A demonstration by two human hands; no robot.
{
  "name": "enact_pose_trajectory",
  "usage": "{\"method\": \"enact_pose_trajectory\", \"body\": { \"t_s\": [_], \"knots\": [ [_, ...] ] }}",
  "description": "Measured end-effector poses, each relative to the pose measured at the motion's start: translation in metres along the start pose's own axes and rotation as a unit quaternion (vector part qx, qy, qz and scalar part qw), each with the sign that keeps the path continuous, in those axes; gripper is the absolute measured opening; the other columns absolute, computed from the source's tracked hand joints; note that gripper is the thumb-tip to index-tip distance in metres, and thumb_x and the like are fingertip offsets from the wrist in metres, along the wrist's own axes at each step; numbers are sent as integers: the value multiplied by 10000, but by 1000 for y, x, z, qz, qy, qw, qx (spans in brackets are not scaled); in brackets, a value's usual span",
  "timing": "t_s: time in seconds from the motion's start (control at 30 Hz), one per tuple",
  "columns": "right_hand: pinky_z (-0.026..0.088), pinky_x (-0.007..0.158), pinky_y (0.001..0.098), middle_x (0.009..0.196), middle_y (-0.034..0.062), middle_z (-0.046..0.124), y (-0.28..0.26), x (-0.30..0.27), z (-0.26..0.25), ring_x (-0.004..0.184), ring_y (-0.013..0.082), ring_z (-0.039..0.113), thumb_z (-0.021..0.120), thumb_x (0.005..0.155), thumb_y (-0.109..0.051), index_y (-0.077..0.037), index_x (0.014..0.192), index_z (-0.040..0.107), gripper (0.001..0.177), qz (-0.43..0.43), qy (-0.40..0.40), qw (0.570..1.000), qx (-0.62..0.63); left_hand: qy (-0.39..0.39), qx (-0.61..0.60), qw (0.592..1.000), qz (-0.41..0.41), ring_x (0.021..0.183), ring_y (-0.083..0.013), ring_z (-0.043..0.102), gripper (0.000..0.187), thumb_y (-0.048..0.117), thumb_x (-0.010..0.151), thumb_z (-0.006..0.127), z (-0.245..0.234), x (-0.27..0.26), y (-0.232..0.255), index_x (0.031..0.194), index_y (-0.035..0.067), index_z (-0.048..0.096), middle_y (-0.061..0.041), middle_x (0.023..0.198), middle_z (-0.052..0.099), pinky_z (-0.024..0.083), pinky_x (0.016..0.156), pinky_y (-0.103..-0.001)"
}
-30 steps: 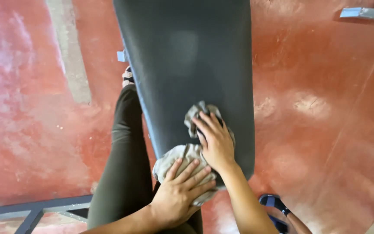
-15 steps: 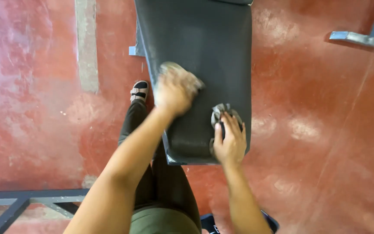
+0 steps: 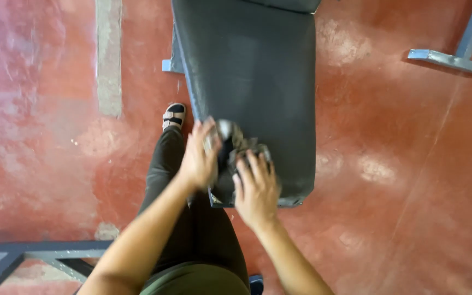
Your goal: Wiping down a gym bench and weight-training equipment using cleaning cloths.
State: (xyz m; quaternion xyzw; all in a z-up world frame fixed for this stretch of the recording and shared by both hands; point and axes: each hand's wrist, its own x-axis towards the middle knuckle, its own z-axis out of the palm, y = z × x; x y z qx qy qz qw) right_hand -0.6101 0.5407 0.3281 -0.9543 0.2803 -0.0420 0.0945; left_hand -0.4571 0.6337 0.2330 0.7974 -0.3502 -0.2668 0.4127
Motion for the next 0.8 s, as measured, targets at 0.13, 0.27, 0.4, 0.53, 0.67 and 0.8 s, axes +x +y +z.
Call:
{"method": "enact_pose_trajectory", "body": {
  "t_s": [0.13, 0.27, 0.4, 0.53, 0.67, 0.8],
  "knots": [
    [380, 1131, 542, 1493, 94, 566, -13, -2, -12, 1333, 394, 552, 559, 988, -265, -205, 1424, 611, 443, -49, -2, 994, 94, 221, -197, 930, -219, 1297, -360, 580, 532, 428, 1044, 461, -9, 63, -42, 1398, 51, 583, -202, 1294, 661, 431, 1121, -509],
    [280, 1177, 551, 1458, 81, 600, -4, 18, -6, 1342, 351, 555, 490, 1065, -300, -189, 1476, 567, 432, -17, -33, 992, 124, 140, -81, 985, -60, 1448, -439, 380, 483, 173, 1114, 261, -55, 20, -21, 1504, 19, 501, -261, 1584, 408, 335, 1188, -569],
    [290, 1173, 509, 1503, 40, 570, -6, 26, 11, 1373, 292, 535, 381, 1091, -296, -207, 1530, 499, 463, 72, -18, 985, 153, 37, 109, 992, -51, 1449, -632, 193, 697, 630, 1022, 292, -35, -67, 36, 1520, 203, 528, -309, 1636, 224, 256, 1096, -776],
    [348, 1157, 541, 1477, 65, 590, -20, 42, 2, 1400, 391, 507, 499, 1024, -229, -140, 1431, 565, 422, 47, -79, 991, 95, -49, -217, 966, -128, 1547, -515, 83, 709, 148, 961, 618, -22, -78, 72, 1595, 139, 301, -325, 1670, -112, 198, 1202, -548],
    [389, 1142, 505, 1463, 100, 573, -24, 84, 7, 1346, 438, 523, 595, 942, -127, -108, 1369, 622, 428, -30, -117, 989, 86, -28, -232, 960, -157, 1524, -580, 45, 765, 31, 885, 610, -18, -50, 63, 1583, 184, 336, -356, 1652, -99, 192, 1190, -590],
    [392, 1108, 530, 1462, 34, 578, -9, 112, 55, 1316, 408, 544, 564, 983, -208, -248, 1402, 624, 425, -53, -144, 987, 57, -28, -279, 935, -217, 1466, -613, 86, 757, 67, 931, 561, -32, 6, 39, 1601, 340, 340, -276, 1675, -97, 259, 1161, -675]
  ]
}}
